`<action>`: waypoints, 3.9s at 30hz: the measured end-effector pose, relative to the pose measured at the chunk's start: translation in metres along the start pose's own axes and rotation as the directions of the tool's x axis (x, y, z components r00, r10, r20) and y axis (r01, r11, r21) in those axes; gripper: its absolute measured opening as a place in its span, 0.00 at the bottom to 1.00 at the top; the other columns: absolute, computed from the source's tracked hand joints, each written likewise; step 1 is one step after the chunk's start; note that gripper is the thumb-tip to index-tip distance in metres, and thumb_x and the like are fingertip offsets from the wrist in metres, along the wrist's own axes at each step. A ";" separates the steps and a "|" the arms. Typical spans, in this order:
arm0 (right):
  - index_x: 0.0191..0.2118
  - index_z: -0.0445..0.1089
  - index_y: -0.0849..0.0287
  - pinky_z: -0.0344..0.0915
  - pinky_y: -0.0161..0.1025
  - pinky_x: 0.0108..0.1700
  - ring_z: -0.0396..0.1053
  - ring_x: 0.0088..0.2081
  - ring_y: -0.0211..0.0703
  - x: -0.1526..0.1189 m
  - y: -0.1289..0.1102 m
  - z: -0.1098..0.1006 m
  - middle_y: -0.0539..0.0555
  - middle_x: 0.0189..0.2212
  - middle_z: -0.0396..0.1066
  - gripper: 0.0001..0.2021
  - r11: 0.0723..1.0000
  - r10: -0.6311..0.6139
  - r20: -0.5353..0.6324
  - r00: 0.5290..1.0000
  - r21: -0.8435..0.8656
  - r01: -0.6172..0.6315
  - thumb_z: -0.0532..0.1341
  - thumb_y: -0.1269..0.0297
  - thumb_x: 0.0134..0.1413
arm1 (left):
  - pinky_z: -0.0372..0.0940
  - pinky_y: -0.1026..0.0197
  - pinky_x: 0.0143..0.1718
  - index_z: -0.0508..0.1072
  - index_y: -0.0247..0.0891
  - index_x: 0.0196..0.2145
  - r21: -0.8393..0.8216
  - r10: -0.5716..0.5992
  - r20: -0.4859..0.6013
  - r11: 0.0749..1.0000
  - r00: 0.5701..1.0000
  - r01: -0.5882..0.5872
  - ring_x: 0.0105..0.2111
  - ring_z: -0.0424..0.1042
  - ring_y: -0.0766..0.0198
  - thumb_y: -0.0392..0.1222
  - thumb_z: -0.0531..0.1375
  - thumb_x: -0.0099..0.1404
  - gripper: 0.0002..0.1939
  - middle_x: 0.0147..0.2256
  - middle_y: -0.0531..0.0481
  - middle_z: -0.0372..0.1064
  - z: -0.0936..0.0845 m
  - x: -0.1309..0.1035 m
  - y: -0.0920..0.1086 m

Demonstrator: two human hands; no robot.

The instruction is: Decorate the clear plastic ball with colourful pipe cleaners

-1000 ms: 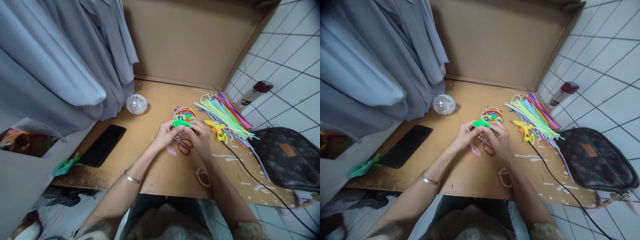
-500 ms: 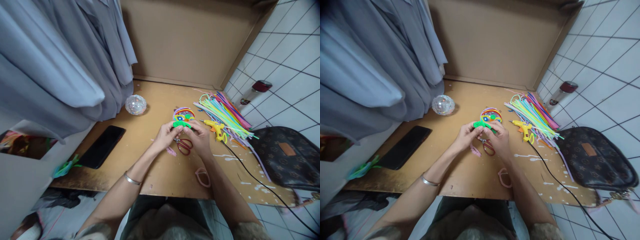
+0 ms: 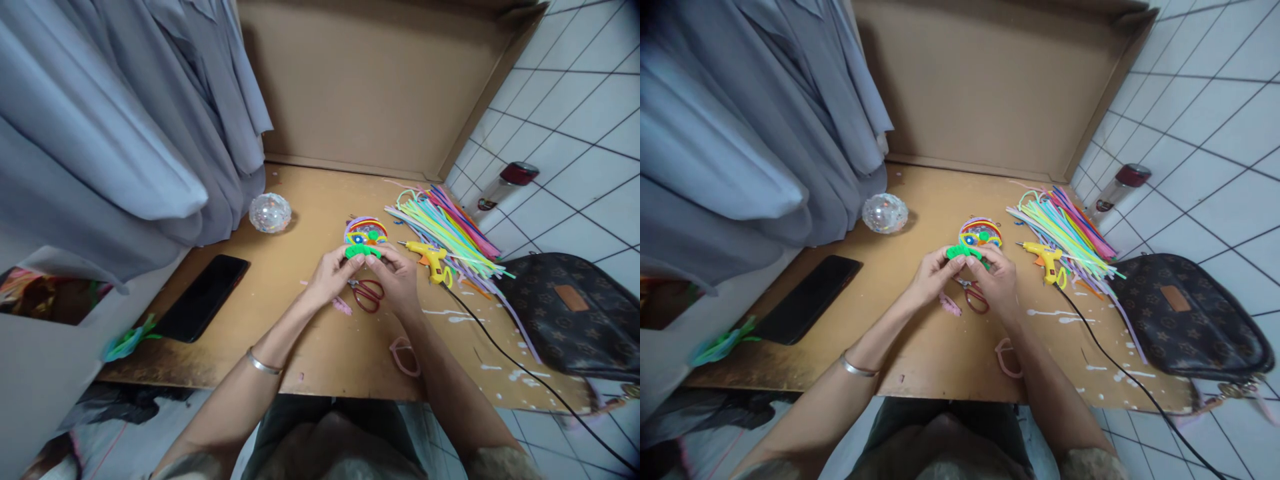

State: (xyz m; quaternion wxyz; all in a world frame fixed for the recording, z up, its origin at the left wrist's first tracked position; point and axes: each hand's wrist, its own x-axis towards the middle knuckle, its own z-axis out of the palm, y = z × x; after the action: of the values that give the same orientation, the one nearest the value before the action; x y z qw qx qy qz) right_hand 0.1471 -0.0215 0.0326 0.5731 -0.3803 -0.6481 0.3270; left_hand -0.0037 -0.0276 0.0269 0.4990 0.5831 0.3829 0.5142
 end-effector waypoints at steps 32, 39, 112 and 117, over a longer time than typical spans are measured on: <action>0.34 0.78 0.54 0.70 0.40 0.40 0.72 0.36 0.41 -0.005 -0.008 0.004 0.51 0.32 0.74 0.04 0.978 -0.108 -0.065 0.992 -0.185 0.094 0.65 0.66 0.53 | 0.67 0.60 0.40 0.81 0.39 0.32 0.034 0.223 -0.215 0.975 0.951 -0.221 0.34 0.73 0.64 0.45 0.68 0.58 0.08 0.33 0.48 0.77 0.004 0.002 0.009; 0.33 0.77 0.54 0.70 0.41 0.42 0.72 0.35 0.42 -0.006 -0.007 0.006 0.51 0.31 0.75 0.04 0.978 -0.120 -0.073 0.990 -0.182 0.105 0.64 0.66 0.53 | 0.67 0.60 0.39 0.81 0.38 0.30 0.027 0.204 -0.232 0.979 0.951 -0.203 0.32 0.73 0.64 0.47 0.69 0.56 0.09 0.31 0.48 0.76 0.004 0.002 0.009; 0.32 0.75 0.55 0.65 0.41 0.41 0.68 0.36 0.42 -0.001 -0.007 -0.002 0.50 0.31 0.71 0.05 0.968 -0.156 -0.004 0.988 -0.200 0.152 0.61 0.65 0.58 | 0.63 0.69 0.24 0.75 0.32 0.28 -0.387 -0.162 -0.276 0.921 0.947 0.044 0.19 0.66 0.74 0.44 0.73 0.43 0.17 0.21 0.54 0.71 0.000 0.014 0.005; 0.38 0.76 0.53 0.63 0.42 0.39 0.68 0.36 0.43 -0.006 -0.002 -0.003 0.52 0.32 0.71 0.08 0.879 -0.281 0.197 0.939 -0.341 0.334 0.58 0.66 0.62 | 0.61 0.69 0.23 0.75 0.32 0.27 -0.493 -0.190 -0.318 0.870 0.929 0.009 0.19 0.65 0.74 0.42 0.74 0.41 0.18 0.20 0.55 0.70 -0.009 0.021 0.000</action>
State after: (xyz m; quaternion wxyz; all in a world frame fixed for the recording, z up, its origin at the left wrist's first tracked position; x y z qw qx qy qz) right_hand 0.1498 -0.0282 0.0321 0.4884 -0.3491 -0.7891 0.1301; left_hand -0.0084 -0.0062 0.0313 0.5771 0.3160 0.3563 0.6634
